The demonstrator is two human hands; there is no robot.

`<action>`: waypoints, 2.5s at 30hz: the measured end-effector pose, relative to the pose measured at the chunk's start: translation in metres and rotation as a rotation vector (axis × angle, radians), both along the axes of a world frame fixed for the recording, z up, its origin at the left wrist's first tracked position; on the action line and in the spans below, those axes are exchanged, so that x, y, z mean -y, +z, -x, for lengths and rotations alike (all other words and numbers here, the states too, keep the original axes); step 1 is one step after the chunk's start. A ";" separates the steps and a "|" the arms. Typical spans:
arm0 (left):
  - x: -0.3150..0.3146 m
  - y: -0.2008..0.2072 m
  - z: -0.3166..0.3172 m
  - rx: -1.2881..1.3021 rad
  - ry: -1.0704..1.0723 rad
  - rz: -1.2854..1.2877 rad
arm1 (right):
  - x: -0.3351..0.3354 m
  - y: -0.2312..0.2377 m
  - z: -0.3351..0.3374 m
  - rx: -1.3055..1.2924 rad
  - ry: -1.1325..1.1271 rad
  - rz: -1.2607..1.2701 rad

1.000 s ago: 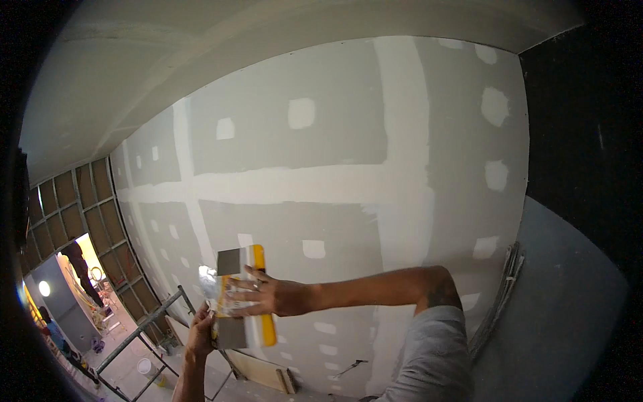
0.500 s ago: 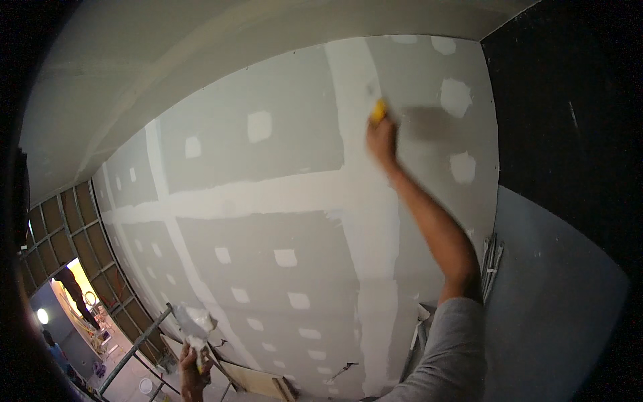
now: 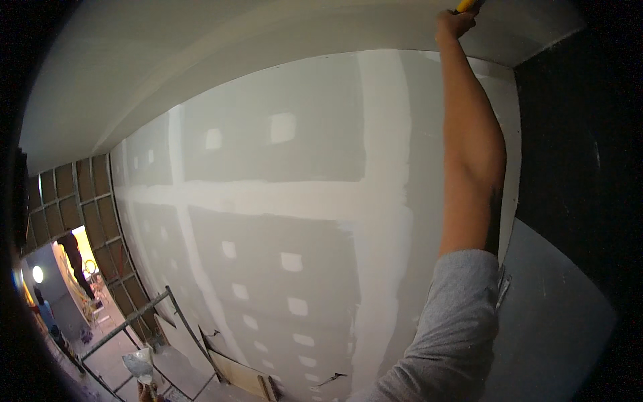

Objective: The person stands on scaffolding and applies joint compound to a ceiling using a taping knife and a smaller putty knife. They repeatedly scoop compound from the taping knife onto the putty knife and spread it over seams and screw heads on the ceiling surface.

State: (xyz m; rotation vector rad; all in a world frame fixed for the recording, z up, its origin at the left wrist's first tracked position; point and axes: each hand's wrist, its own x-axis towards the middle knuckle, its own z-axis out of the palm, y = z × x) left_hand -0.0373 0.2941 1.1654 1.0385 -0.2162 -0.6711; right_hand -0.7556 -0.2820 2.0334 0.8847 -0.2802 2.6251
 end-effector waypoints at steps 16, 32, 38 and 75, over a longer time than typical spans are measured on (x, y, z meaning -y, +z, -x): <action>-0.064 -0.022 0.030 0.213 0.106 -0.078 | 0.029 -0.029 -0.374 -0.109 -0.028 0.060; 0.132 0.013 0.020 0.075 -0.219 0.182 | -0.167 -0.599 -0.467 -1.486 0.829 -0.268; 0.147 0.035 0.038 0.105 -0.425 0.347 | -0.184 -0.734 -0.466 -0.971 1.940 -0.786; 0.106 -0.049 0.145 -0.304 -0.573 -0.101 | -0.192 -1.047 -0.095 -0.195 0.862 -1.611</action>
